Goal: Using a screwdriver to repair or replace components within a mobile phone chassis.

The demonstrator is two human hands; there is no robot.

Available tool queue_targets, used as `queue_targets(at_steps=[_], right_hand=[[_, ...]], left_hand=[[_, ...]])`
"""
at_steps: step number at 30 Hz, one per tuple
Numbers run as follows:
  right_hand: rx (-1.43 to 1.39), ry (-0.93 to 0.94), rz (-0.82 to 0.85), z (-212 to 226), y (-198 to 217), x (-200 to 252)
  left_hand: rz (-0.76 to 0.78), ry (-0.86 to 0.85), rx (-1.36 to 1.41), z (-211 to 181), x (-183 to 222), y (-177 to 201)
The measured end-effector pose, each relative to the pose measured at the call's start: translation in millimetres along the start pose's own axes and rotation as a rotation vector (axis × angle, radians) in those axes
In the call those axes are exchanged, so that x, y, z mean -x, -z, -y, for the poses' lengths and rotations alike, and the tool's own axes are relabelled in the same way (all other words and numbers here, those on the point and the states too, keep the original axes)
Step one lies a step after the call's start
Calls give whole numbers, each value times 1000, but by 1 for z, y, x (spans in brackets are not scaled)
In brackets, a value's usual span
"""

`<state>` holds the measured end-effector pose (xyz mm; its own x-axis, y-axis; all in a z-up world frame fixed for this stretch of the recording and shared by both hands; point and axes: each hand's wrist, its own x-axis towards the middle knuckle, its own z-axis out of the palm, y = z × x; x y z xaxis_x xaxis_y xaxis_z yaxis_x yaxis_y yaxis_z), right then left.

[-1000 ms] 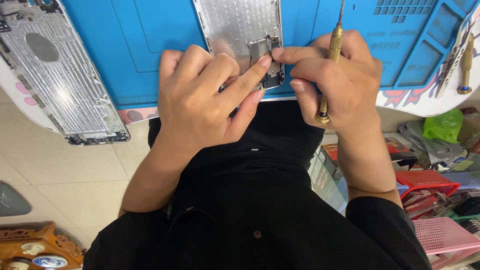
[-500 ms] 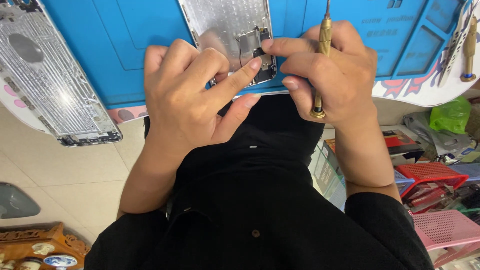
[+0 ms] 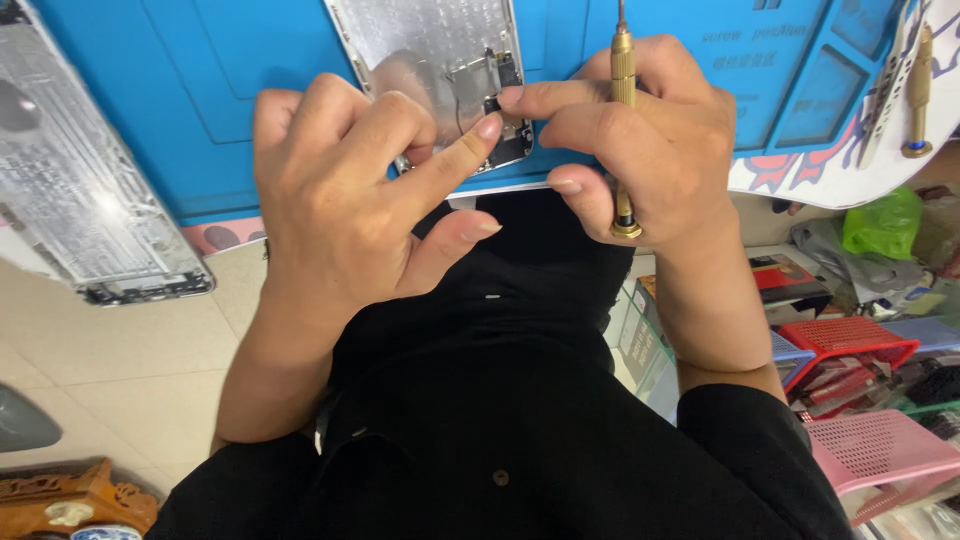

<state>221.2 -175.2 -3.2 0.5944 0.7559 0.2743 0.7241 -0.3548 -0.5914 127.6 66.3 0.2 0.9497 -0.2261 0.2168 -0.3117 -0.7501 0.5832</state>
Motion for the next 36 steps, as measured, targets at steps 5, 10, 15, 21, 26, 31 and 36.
queue_targets(at_steps=[5,10,15,21,26,31,36], right_hand=[[-47,-79,13,5,2,3],[-63,-157,29,13,3,0],[-84,-248,45,16,4,-2],[-135,-246,36,18,5,-4],[-61,-164,35,7,0,1],[-2,-147,42,7,0,4],[40,-152,49,10,0,-2]], left_hand=[[17,4,-5,1,-1,0],[21,3,-8,6,0,-2],[26,64,54,7,0,-1],[19,98,54,7,-1,-3],[24,88,51,9,-1,-3],[-8,77,99,6,-16,5],[-107,209,249,5,-5,12]])
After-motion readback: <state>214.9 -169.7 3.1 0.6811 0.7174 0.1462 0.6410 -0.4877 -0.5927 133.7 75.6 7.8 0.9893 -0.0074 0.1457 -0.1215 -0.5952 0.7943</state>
